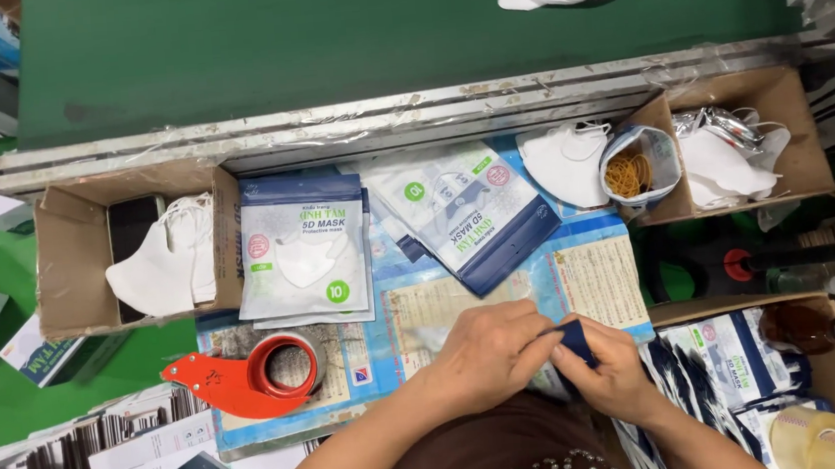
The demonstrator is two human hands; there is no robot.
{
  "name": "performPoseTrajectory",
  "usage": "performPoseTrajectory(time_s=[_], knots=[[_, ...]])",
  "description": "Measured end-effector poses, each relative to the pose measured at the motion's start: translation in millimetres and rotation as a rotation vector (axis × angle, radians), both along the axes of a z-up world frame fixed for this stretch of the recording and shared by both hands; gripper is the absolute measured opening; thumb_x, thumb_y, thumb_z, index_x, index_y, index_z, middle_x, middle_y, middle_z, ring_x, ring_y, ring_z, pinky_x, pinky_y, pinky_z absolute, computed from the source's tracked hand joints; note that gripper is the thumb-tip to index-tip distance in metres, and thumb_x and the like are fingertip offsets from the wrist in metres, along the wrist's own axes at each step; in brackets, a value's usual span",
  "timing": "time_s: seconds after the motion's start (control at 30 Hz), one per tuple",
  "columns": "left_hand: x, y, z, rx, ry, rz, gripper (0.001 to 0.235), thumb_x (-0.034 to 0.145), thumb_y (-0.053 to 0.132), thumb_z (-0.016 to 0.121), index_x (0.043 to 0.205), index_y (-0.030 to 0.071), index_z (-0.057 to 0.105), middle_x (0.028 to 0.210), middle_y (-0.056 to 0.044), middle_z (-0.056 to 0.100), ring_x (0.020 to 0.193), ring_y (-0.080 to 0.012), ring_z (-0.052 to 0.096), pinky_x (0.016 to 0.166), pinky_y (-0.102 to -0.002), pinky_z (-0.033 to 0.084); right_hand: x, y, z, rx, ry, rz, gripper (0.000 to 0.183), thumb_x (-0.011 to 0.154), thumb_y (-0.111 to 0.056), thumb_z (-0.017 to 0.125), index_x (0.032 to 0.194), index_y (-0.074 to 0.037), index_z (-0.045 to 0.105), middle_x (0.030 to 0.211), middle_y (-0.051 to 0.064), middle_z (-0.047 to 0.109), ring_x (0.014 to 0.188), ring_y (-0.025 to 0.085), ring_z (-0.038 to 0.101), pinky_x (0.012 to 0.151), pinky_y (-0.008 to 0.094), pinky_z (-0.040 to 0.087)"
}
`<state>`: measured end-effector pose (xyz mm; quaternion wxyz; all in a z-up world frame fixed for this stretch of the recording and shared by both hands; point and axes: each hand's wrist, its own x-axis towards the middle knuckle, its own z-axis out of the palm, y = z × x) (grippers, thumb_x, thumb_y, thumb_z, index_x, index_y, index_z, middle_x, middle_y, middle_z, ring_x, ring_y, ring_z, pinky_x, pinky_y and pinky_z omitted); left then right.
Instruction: Packaging face masks into plastic pouches and then sealing them into cardboard boxes.
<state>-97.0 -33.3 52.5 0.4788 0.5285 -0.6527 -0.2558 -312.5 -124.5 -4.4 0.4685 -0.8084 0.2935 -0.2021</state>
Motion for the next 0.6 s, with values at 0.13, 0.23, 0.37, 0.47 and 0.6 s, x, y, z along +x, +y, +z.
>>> performPoseTrajectory(time_s=[0.13, 0.23, 0.37, 0.47, 0.6], knots=[[-1, -1, -3, -0.091, -0.071, 0.099, 0.013, 0.096, 0.014, 0.071, 0.088, 0.004, 0.068, 0.079, -0.01, 0.061, 0.074, -0.0297, 0.065, 0.066, -0.042, 0.051, 5, 3, -10, -0.119, -0.017, -0.084, 0.01, 0.088, -0.006, 0.072, 0.091, 0.002, 0.07, 0.075, 0.005, 0.064, 0.061, 0.013, 0.059, 0.056, 0.028, 0.046], [12, 2, -1, -0.184, -0.092, 0.191, 0.008, 0.096, 0.009, 0.071, 0.093, 0.001, 0.068, 0.083, -0.011, 0.062, 0.074, -0.0292, 0.064, 0.066, -0.041, 0.051, 14, 1, 12, -0.114, -0.158, 0.139, 0.012, 0.095, -0.007, 0.066, 0.099, 0.005, 0.066, 0.093, 0.008, 0.069, 0.077, 0.014, 0.065, 0.066, 0.028, 0.051], [22, 6, -8, -0.026, 0.061, 0.362, 0.013, 0.096, 0.013, 0.073, 0.096, 0.001, 0.069, 0.081, -0.011, 0.065, 0.069, -0.0292, 0.067, 0.061, -0.039, 0.051, -9, 7, -16, -0.118, -0.038, -0.07, 0.016, 0.092, -0.012, 0.071, 0.094, 0.003, 0.071, 0.077, 0.005, 0.069, 0.062, 0.01, 0.063, 0.056, 0.025, 0.048], [36, 7, -13, 0.064, 0.143, 0.312, 0.027, 0.094, 0.022, 0.076, 0.107, 0.0, 0.067, 0.092, -0.012, 0.07, 0.079, -0.029, 0.072, 0.068, -0.037, 0.055, -22, 0, -31, 0.044, -0.13, -0.214, 0.021, 0.094, -0.015, 0.07, 0.1, 0.005, 0.071, 0.08, 0.005, 0.072, 0.065, 0.009, 0.063, 0.058, 0.024, 0.05], [43, 14, -37, 0.406, 0.27, 0.318, 0.061, 0.079, 0.042, 0.087, 0.117, 0.0, 0.064, 0.097, -0.014, 0.077, 0.086, -0.0238, 0.077, 0.076, -0.034, 0.059, -20, -1, -52, 0.428, -0.356, -0.341, 0.019, 0.096, -0.01, 0.072, 0.098, 0.008, 0.07, 0.081, 0.005, 0.07, 0.067, 0.009, 0.06, 0.058, 0.024, 0.049]])
